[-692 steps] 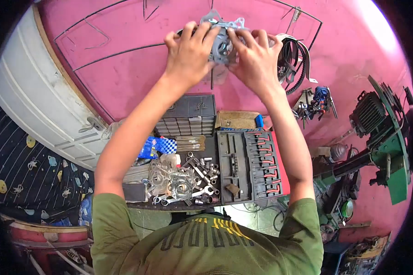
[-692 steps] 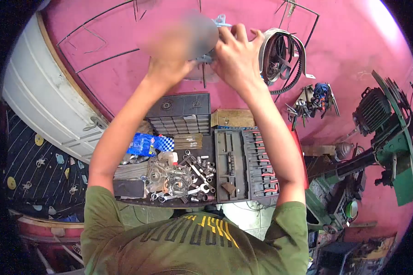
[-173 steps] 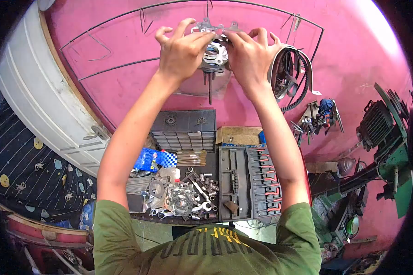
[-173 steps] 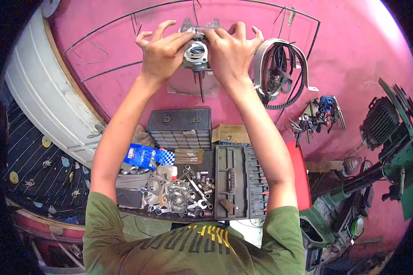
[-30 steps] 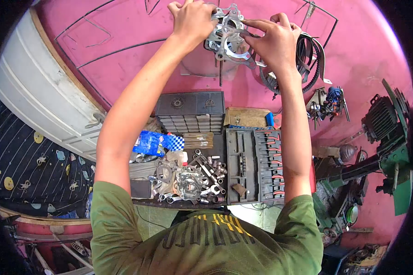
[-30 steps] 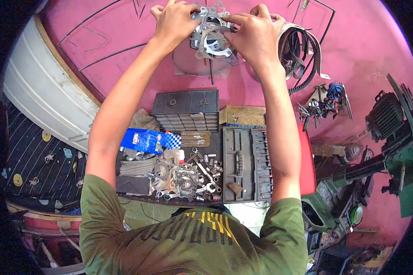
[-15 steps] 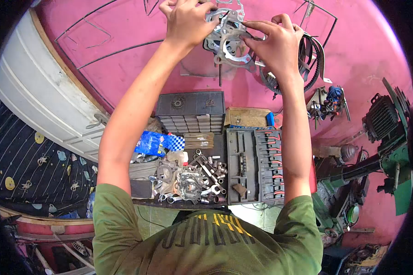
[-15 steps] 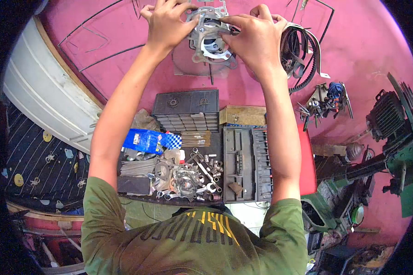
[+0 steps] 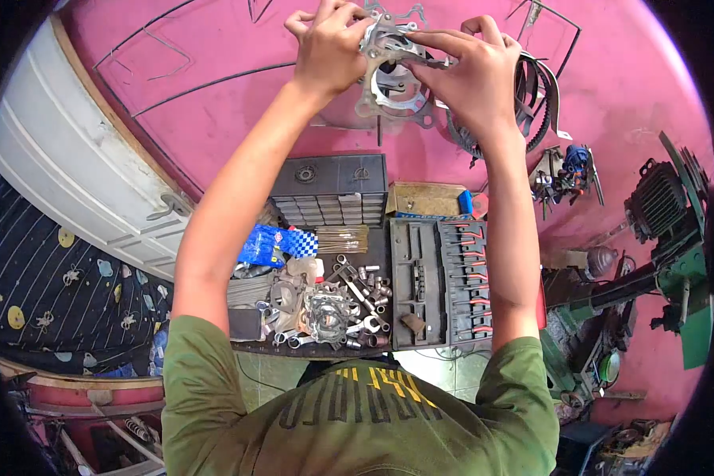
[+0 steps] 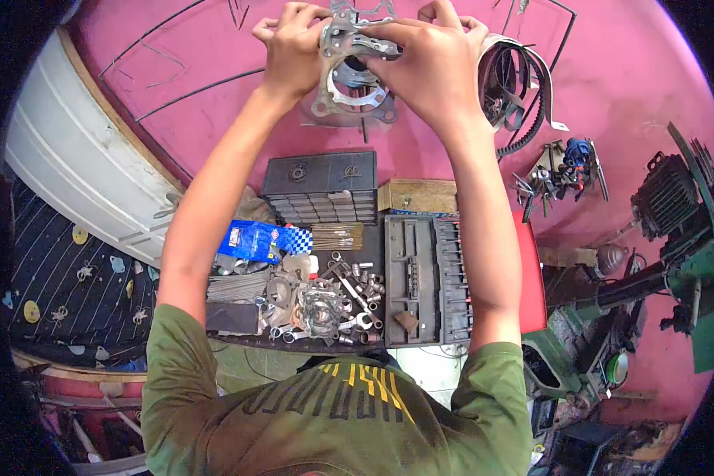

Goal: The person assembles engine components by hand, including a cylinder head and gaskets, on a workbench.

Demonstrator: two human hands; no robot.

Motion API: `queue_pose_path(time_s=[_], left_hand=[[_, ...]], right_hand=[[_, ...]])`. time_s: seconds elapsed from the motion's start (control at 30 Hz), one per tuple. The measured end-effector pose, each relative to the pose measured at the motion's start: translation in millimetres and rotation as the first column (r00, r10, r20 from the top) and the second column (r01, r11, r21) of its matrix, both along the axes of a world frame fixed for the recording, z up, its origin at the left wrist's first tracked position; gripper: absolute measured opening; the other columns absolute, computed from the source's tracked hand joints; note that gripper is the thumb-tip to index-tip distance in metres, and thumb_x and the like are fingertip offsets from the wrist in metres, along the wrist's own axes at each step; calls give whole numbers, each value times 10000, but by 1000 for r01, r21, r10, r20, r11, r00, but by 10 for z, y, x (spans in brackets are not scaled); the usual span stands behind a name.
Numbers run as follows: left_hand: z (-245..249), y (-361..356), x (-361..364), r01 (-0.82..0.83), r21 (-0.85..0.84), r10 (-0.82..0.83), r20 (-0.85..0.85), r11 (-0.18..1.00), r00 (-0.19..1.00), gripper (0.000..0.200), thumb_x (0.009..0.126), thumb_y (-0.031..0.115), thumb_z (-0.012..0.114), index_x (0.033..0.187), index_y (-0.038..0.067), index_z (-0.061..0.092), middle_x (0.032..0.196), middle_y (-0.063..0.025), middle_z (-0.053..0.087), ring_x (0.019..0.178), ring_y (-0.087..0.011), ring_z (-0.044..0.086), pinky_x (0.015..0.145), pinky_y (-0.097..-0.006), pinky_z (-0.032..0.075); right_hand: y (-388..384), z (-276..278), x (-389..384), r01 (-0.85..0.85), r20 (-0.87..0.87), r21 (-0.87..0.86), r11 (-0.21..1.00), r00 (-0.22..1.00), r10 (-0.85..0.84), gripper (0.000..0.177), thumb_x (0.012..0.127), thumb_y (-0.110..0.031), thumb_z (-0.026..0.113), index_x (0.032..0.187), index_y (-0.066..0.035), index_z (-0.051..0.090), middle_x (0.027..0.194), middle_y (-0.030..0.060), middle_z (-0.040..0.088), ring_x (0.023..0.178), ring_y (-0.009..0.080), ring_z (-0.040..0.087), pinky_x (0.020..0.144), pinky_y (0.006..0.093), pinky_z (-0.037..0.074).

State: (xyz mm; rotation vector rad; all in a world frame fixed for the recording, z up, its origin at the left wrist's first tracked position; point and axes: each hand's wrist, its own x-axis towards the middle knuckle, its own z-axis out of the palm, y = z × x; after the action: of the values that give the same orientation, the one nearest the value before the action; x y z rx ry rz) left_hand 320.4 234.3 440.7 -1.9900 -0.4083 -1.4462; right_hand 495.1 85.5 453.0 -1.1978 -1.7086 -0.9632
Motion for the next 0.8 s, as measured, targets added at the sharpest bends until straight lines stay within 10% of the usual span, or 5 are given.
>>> queue_pose_path(time_s=[0.4,0.8], left_hand=[[66,-69,-148,75,-106,-55,180,991,982,213,846,249,769,1017,122,770,994,-13,718,1038,-207,630,916,-442,308],[319,-464,-203,-46,97,59,-130,994,990,246,836,245,767,1069,167,771,969,57,683,1027,-181,580,897,-510,267]], right_hand=[[388,17,179,116,37,31,993,992,-117,309,756,-314,864,1061,-270,836,870,-35,767,1025,208,603,965,494,378],[351,328,-99,28,41,55,998,999,-30,246,711,-203,859,952,-158,834,880,1,780,990,239,598,932,480,363]])
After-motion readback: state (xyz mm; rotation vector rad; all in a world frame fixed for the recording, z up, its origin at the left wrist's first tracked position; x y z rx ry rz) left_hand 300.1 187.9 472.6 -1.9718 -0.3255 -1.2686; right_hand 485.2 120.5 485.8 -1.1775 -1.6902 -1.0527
